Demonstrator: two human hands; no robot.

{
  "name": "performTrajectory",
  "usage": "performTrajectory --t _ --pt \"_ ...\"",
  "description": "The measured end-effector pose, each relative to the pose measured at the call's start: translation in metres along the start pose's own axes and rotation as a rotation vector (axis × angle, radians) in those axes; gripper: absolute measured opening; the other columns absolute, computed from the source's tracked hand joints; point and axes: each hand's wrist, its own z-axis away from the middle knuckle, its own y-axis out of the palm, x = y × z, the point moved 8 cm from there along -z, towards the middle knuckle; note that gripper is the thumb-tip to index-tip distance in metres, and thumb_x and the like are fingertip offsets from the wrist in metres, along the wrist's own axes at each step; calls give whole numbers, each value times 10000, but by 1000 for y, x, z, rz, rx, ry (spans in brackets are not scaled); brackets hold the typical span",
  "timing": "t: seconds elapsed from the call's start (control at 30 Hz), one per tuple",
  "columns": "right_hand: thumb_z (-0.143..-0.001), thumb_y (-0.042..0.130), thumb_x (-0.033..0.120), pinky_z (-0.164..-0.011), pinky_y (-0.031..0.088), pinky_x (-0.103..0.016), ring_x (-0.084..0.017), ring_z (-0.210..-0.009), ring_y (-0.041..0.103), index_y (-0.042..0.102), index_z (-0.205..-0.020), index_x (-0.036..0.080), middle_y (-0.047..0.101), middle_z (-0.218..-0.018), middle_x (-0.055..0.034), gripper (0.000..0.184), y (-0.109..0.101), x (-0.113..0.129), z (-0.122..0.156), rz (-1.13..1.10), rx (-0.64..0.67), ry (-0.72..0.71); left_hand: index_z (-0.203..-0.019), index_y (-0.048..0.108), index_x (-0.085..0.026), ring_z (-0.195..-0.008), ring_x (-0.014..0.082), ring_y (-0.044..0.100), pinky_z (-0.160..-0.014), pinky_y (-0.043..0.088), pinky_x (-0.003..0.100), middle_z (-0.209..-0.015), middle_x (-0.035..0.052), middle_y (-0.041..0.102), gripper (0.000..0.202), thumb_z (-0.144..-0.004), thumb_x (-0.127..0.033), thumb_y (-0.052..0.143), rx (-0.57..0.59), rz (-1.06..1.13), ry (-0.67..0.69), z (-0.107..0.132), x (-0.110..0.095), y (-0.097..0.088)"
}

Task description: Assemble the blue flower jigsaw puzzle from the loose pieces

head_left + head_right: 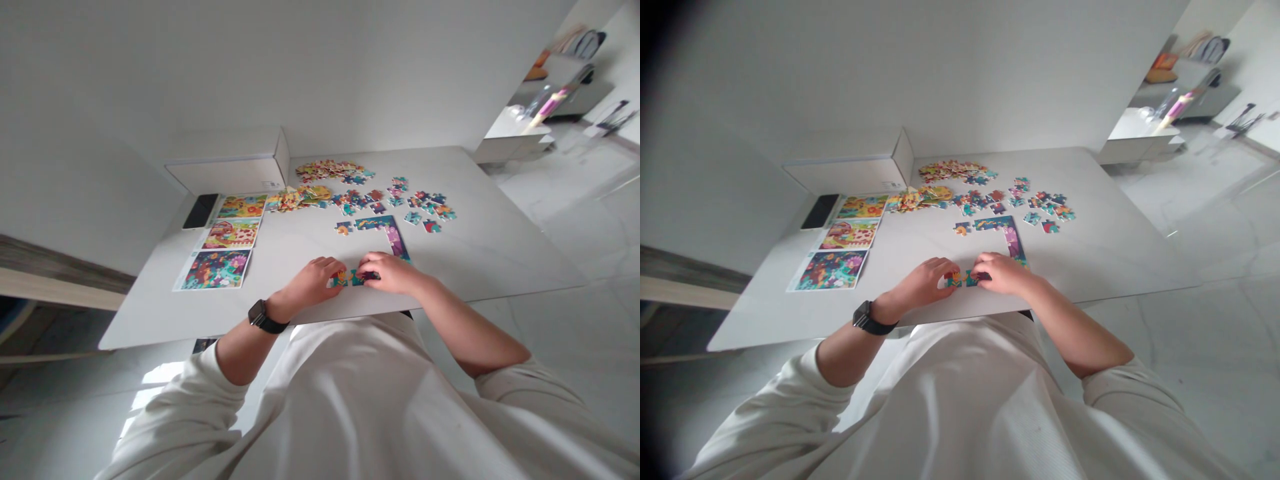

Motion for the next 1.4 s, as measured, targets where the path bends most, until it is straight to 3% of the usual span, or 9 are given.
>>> performTrajectory --t 0.2,0.57,1.1,1.4 --pt "-914 791 156 -1031 543 -372 -255 -1138 724 836 -1136 248 740 -1257 -88 245 0 0 1 -17 9 36 -1271 676 -230 -1069 253 695 -953 564 379 -1156 83 744 327 -950 -249 732 -57 35 56 -1 3 8" --pt "-915 800 173 -991 542 -359 -259 -1114 726 838 -1141 228 737 -1253 -94 235 1 -1 -1 18 36 23 -1218 817 -312 -1083 231 710 -968 551 375 -1228 58 781 213 -1038 -309 702 14 -31 111 -2 -1 11" --pt "-899 813 174 -976 554 -359 -250 -1079 737 851 -1150 252 742 -1278 -87 267 0 -4 -1 -16 29 13 -1178 840 -287 -1039 230 720 -938 552 367 -1222 85 790 258 -1100 -406 625 1 -46 182 -1 2 12" --pt "-897 818 155 -969 551 -352 -254 -1087 737 854 -1166 253 746 -1268 -88 288 0 0 -2 14 44 28 -1204 814 -289 -1041 229 709 -948 564 385 -1257 84 770 228 -1091 -316 618 47 -150 206 1 -8 12"
